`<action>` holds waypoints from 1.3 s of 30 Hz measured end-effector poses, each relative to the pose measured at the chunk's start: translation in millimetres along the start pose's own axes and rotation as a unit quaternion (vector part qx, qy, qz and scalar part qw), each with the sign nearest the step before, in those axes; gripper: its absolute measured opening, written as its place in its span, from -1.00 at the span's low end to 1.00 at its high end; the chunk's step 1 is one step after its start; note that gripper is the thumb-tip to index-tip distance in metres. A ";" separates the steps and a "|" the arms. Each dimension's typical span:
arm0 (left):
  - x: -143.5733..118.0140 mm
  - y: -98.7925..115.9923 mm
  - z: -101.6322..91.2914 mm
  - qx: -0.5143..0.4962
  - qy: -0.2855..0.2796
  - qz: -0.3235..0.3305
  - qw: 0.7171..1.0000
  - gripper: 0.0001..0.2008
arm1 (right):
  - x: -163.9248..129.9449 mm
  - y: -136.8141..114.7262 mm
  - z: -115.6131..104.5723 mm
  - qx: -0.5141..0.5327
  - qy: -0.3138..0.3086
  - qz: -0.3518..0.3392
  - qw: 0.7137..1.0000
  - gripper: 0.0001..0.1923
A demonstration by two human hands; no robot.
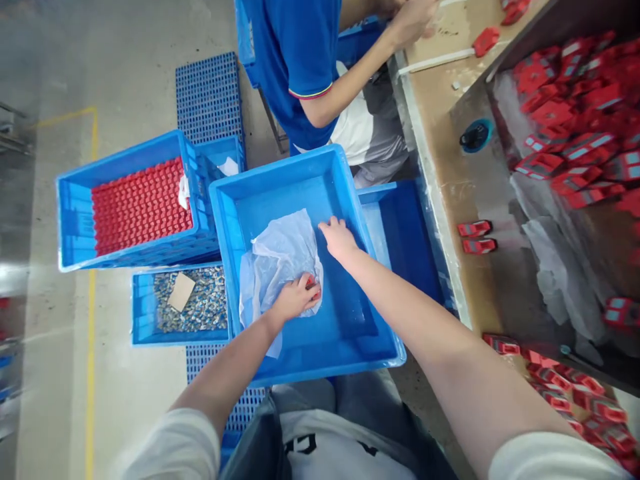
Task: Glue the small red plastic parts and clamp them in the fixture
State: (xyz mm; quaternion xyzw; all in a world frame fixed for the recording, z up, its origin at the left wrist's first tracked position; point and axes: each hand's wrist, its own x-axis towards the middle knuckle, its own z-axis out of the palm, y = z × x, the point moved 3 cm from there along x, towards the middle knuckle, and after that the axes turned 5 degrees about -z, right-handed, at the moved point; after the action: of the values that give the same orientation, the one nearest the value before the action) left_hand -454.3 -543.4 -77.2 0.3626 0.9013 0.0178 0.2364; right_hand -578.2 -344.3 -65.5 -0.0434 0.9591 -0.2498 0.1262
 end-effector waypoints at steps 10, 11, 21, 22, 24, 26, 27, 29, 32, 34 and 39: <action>0.8 -43.9 -1.8 -0.283 0.101 -0.143 0.943 -0.57 | -95.7 -18.6 17.8 0.738 0.089 0.156 0.651 -0.73; 2.0 -46.5 -2.2 -0.300 0.104 -0.139 0.938 -0.59 | -105.6 -33.3 23.3 0.718 0.054 0.155 0.676 -0.73; 18.0 -32.3 -27.1 -0.153 -0.023 -0.105 0.982 -0.52 | -148.0 -131.7 87.7 0.047 -0.285 -0.083 0.954 -0.65; 19.1 -26.4 -29.3 -0.124 -0.042 -0.098 0.987 -0.54 | -147.0 -134.7 89.1 0.044 -0.293 -0.079 0.952 -0.65; 18.6 -16.3 -33.3 -0.090 -0.072 -0.089 0.989 -0.60 | -146.3 -140.3 86.5 0.042 -0.308 -0.073 0.948 -0.63; 16.8 -14.0 -35.2 -0.090 -0.078 -0.094 0.988 -0.61 | -147.6 -143.1 79.7 0.052 -0.315 -0.070 0.945 -0.68; 17.1 -16.7 -34.8 -0.102 -0.071 -0.096 0.988 -0.60 | -148.9 -141.6 76.0 0.059 -0.315 -0.068 0.945 -0.71; 22.3 -29.1 -32.3 -0.158 -0.033 -0.113 0.980 -0.57 | -153.3 -131.9 67.5 0.092 -0.297 -0.067 0.948 -0.76; 34.7 -49.3 -30.9 -0.301 0.027 -0.124 0.945 -0.54 | -167.7 -102.8 43.6 0.343 -0.205 -0.016 0.917 -0.45; 38.6 -56.2 -34.8 -0.348 0.046 -0.131 0.927 -0.51 | -180.8 -74.2 15.0 0.593 -0.100 0.048 0.797 -0.30; 33.0 -59.8 -46.7 -0.540 0.037 -0.298 0.787 -0.43 | -212.1 37.7 -103.7 0.865 0.309 0.128 0.374 -0.53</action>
State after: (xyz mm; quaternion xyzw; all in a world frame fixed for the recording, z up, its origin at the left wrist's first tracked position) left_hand -534.0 -559.0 -61.6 -0.1116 0.8160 0.4431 0.3540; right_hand -401.7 -231.9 50.3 0.2934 0.1874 -0.9200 -0.1799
